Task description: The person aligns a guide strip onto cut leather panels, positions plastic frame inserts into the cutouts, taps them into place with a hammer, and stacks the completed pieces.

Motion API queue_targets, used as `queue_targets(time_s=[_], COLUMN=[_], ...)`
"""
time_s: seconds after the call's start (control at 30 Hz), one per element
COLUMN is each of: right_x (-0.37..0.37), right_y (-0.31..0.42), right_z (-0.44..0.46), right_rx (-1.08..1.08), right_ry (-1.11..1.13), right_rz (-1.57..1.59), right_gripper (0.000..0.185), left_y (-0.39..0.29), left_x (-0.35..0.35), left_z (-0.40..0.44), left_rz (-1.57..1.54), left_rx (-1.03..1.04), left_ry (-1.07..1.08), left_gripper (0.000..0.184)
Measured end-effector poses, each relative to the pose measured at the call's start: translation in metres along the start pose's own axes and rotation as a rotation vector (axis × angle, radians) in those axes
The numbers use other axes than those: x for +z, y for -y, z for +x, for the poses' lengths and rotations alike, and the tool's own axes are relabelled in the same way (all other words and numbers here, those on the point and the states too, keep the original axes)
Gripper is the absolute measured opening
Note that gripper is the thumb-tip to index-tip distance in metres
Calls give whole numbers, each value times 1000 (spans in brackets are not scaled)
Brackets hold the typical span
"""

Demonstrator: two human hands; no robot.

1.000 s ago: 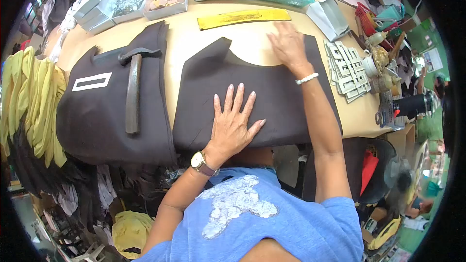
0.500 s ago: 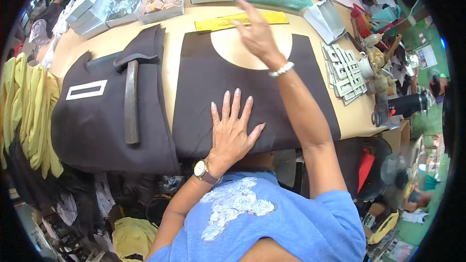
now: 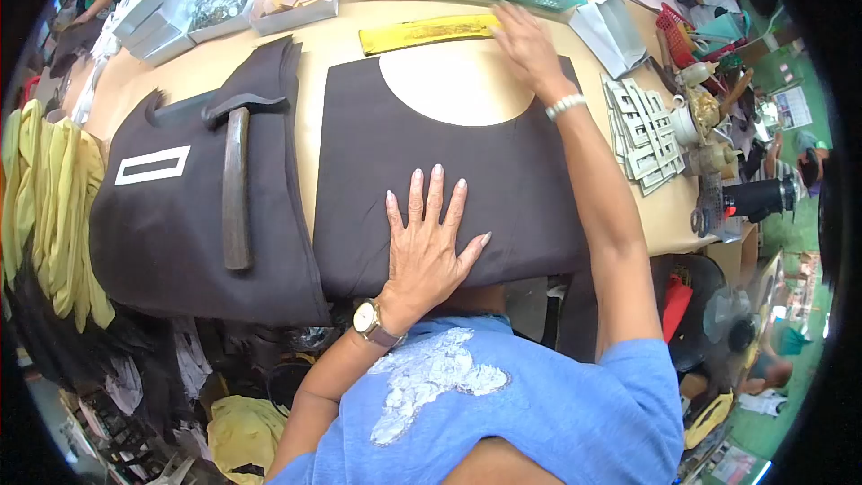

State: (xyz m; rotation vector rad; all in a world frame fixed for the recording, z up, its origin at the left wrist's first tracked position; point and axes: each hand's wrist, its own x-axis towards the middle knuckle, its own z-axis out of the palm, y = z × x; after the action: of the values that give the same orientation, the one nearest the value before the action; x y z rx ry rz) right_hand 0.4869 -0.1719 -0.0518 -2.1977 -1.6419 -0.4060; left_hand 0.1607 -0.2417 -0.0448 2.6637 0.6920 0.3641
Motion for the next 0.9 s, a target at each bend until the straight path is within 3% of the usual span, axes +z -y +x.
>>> queue_targets(time_s=[0.13, 0.23, 0.27, 0.37, 0.43, 0.5, 0.6, 0.7, 0.77, 0.9], right_x=[10, -2, -7, -30, -53, -85, -145, -133, -113, -117], right_y=[26, 27, 29, 29, 36, 54, 94, 102, 98, 95], right_z=[33, 36, 32, 31, 29, 19, -13, -49, -73, -122], right_rx=[-62, -1, -12, 36, -193, -171, 3, -101, -176, 184], right_ry=[231, 272, 159, 117, -166, -198, 72, 176, 148, -10], right_rz=[18, 123, 171, 303, 413, 582, 501, 615, 374, 276], right_gripper=[48, 46, 37, 27, 16, 16, 17, 17, 19, 22], left_y=[1, 1, 1, 5, 4, 2, 0, -1, -2, -3], left_x=[-2, -4, -4, -1, -2, -2, -2, 1, 4, -7], left_z=[1, 0, -1, -2, -2, -1, 0, -3, -5, -2], left_rz=[-15, -59, -77, -7, -26, -27, -1, 21, 23, 59], left_rx=[0, 0, 1, 20, 16, 8, 14, 51, 63, 68], left_ry=[16, -17, -34, -11, -22, -40, -99, -181, -203, -201], left_gripper=[67, 62, 61, 56, 54, 52, 49, 44, 41, 40])
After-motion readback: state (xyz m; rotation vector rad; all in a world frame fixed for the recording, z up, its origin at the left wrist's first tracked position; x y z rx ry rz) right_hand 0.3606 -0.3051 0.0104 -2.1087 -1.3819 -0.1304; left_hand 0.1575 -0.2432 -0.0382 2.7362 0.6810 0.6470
